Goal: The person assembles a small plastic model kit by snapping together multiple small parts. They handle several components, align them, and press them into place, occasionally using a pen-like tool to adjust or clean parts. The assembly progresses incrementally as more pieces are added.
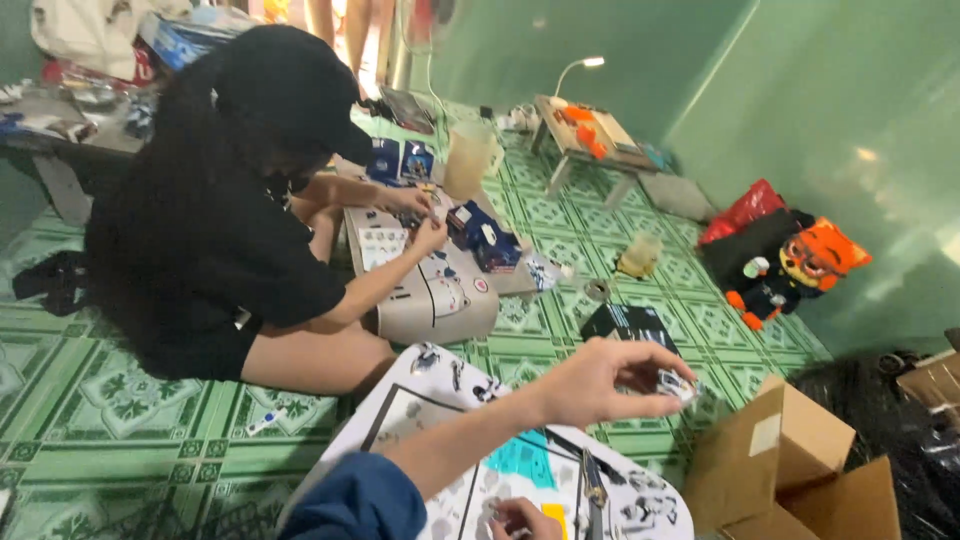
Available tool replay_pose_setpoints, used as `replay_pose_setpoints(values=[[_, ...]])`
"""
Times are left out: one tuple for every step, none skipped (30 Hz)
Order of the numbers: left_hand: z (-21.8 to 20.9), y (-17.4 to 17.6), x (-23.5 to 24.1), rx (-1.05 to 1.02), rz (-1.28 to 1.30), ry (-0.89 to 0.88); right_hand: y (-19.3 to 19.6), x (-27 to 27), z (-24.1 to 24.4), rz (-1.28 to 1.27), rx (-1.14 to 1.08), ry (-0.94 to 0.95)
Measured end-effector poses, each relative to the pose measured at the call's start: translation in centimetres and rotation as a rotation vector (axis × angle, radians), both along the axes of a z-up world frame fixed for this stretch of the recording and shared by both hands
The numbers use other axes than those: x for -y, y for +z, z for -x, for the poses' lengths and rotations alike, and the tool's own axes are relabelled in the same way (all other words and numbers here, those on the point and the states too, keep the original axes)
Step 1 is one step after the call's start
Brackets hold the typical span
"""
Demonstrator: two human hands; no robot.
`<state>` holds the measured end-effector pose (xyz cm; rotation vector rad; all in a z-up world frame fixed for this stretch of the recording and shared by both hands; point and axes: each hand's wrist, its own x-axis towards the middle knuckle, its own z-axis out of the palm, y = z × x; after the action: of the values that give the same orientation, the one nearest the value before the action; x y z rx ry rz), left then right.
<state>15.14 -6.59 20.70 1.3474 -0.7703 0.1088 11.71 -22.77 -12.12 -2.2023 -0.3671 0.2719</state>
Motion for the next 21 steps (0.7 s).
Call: replay_pose_setpoints(values=[[0.0, -0.5, 0.0, -0.040, 0.051, -0.030, -0.9, 0.1, -0.8, -0.039, -0.014, -0.042], [0.0, -1.2, 0.1, -0.082, 0.102, -0.064, -1.7, 0.5, -1.5, -0.091, -0.024, -0.074], [-0.2, -1.8, 0.2, -0.125, 0.153, -0.099, -2.4, 0.9, -2.3, -0.147, -0.026, -0.105], [-0.5, -2.5, 0.2, -0.135, 0.170, -0.109, -3.0, 1.4, -2.6, -0.204, -0.044, -0.137], [-0.9, -3.2, 0.0, -0.145, 0.187, -0.119, -3.6, 2.1, -3.2, -0.304, 0.054, -0.136], [-0.8, -3.9, -0.1, -0.171, 0.206, -0.128, -4.2, 3.1, -2.8, -0.412, 0.128, -0.139], [-0.9, -4.5, -0.3, -0.228, 0.179, -0.111, -4.7, 4.2, -2.6, -0.516, 0.245, -0.143], [-1.2, -4.7, -0.7, -0.280, 0.152, -0.085, -4.9, 6.0, -3.4, -0.575, 0.025, -0.085], [-1.1, -4.9, -1.2, -0.333, 0.125, -0.060, -4.6, 8.4, -5.1, -0.653, -0.384, -0.052], [-1.2, -4.8, -1.7, -0.341, 0.154, -0.057, -3.9, 10.5, -7.5, -0.715, -0.789, -0.033], [-1.4, -4.7, -2.1, -0.350, 0.183, -0.053, -3.5, 10.8, -8.2, -0.680, -0.384, 0.139], [-1.5, -4.7, -2.4, -0.362, 0.219, -0.050, -3.0, 11.0, -8.4, -0.624, 0.022, 0.284], [-1.4, -4.7, -2.5, -0.367, 0.252, -0.053, -1.9, 11.3, -9.5, -0.492, -0.099, 0.139], [-1.5, -4.8, -2.7, -0.362, 0.275, -0.053, -0.9, 10.7, -11.0, -0.365, -0.210, 0.001], [-1.6, -4.8, -2.8, -0.357, 0.298, -0.054, 0.1, 11.6, -11.3, -0.621, 0.033, 0.129], [-1.6, -4.8, -2.7, -0.312, 0.311, -0.044, 1.4, 11.7, -11.8, -0.627, 0.091, 0.077], [-1.6, -4.7, -2.7, -0.267, 0.324, -0.034, 2.9, 11.2, -11.9, -0.603, 0.118, 0.009], [-1.5, -4.6, -2.9, -0.227, 0.339, -0.034, 4.3, 11.1, -11.0, -0.591, 0.153, -0.048], [-1.4, -4.4, -3.2, -0.250, 0.351, -0.044, 5.9, 10.7, -10.4, -0.586, 0.175, -0.087], [-1.2, -4.2, -3.3, -0.274, 0.370, -0.058, 9.2, 9.5, -9.5, -0.581, 0.167, -0.118], [-1.2, -3.9, -3.4, -0.297, 0.390, -0.073, 12.3, 8.1, -8.4, -0.582, 0.154, -0.149]])
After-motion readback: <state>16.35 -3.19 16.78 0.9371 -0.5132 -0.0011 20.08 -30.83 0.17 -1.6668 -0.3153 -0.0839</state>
